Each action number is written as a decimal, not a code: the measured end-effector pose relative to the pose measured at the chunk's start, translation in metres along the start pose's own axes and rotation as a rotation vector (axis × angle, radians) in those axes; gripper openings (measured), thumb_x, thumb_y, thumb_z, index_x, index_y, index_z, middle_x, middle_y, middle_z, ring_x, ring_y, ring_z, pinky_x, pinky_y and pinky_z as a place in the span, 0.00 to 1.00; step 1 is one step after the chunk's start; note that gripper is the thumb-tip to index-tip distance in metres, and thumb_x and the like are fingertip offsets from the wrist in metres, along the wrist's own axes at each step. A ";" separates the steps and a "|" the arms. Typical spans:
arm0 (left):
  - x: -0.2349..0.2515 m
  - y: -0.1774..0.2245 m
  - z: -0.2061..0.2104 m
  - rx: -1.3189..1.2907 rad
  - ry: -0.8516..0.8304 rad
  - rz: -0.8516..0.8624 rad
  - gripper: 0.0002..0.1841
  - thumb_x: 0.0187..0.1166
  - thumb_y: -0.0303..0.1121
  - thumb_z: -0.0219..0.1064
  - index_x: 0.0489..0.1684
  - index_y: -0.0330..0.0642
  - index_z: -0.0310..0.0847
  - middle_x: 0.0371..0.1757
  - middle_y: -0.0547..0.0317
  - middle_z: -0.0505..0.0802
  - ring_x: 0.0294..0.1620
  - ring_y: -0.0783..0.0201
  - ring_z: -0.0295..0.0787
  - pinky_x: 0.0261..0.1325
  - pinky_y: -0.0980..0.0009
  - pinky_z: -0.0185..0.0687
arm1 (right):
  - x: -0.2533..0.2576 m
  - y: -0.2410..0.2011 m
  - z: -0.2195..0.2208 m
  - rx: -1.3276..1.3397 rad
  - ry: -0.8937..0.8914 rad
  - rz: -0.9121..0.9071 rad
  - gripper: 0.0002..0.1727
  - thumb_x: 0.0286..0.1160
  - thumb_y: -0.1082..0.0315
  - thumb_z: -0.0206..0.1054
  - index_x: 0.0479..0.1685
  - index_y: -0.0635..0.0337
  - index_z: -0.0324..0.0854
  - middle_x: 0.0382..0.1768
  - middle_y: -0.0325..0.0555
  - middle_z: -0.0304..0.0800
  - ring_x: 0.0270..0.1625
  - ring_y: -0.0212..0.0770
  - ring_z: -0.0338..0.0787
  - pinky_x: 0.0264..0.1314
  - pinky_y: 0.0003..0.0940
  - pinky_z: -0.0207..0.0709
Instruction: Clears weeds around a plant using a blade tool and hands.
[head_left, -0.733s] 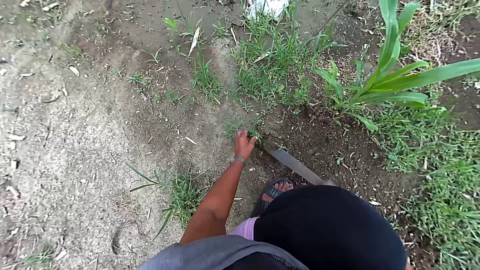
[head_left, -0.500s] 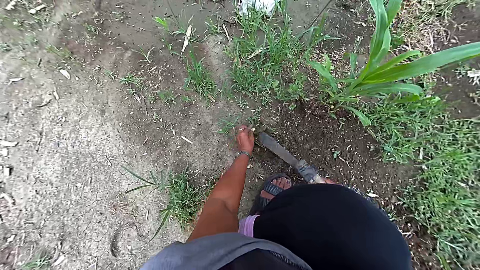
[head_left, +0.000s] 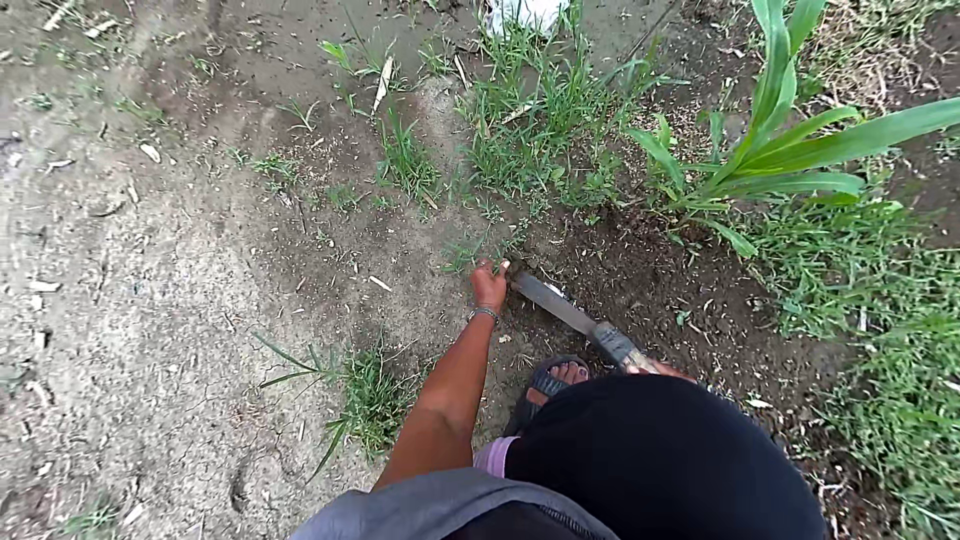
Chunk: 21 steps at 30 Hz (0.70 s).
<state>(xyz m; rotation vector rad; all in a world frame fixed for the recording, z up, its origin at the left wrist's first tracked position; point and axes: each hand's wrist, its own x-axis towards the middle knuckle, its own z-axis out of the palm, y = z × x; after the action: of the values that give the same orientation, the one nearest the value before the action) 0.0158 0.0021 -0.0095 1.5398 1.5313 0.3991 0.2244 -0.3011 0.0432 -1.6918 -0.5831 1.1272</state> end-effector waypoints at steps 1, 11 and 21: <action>-0.001 0.000 -0.003 0.000 0.013 0.010 0.14 0.87 0.33 0.67 0.52 0.26 0.89 0.55 0.31 0.93 0.61 0.39 0.91 0.72 0.42 0.79 | 0.003 -0.034 0.012 -0.109 0.048 0.232 0.12 0.70 0.71 0.76 0.50 0.66 0.90 0.38 0.42 0.96 0.40 0.25 0.92 0.51 0.26 0.86; -0.046 -0.039 -0.093 0.361 -0.325 -0.019 0.20 0.89 0.39 0.62 0.52 0.24 0.88 0.53 0.30 0.93 0.61 0.36 0.90 0.71 0.40 0.79 | -0.052 -0.177 -0.006 -0.225 0.195 0.428 0.14 0.61 0.88 0.65 0.49 0.79 0.81 0.31 0.38 0.90 0.32 0.13 0.84 0.44 0.11 0.78; -0.013 0.003 -0.057 0.579 -0.211 0.157 0.19 0.90 0.26 0.52 0.74 0.35 0.81 0.80 0.40 0.82 0.66 0.36 0.90 0.67 0.40 0.85 | -0.002 -0.065 0.057 -0.337 0.063 0.220 0.11 0.77 0.79 0.67 0.49 0.83 0.85 0.41 0.64 0.94 0.45 0.37 0.94 0.58 0.24 0.83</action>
<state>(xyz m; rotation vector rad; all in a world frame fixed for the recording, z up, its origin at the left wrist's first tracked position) -0.0282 0.0115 0.0285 2.0797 1.4307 -0.1396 0.1812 -0.2502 0.0977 -2.1156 -0.5818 1.1730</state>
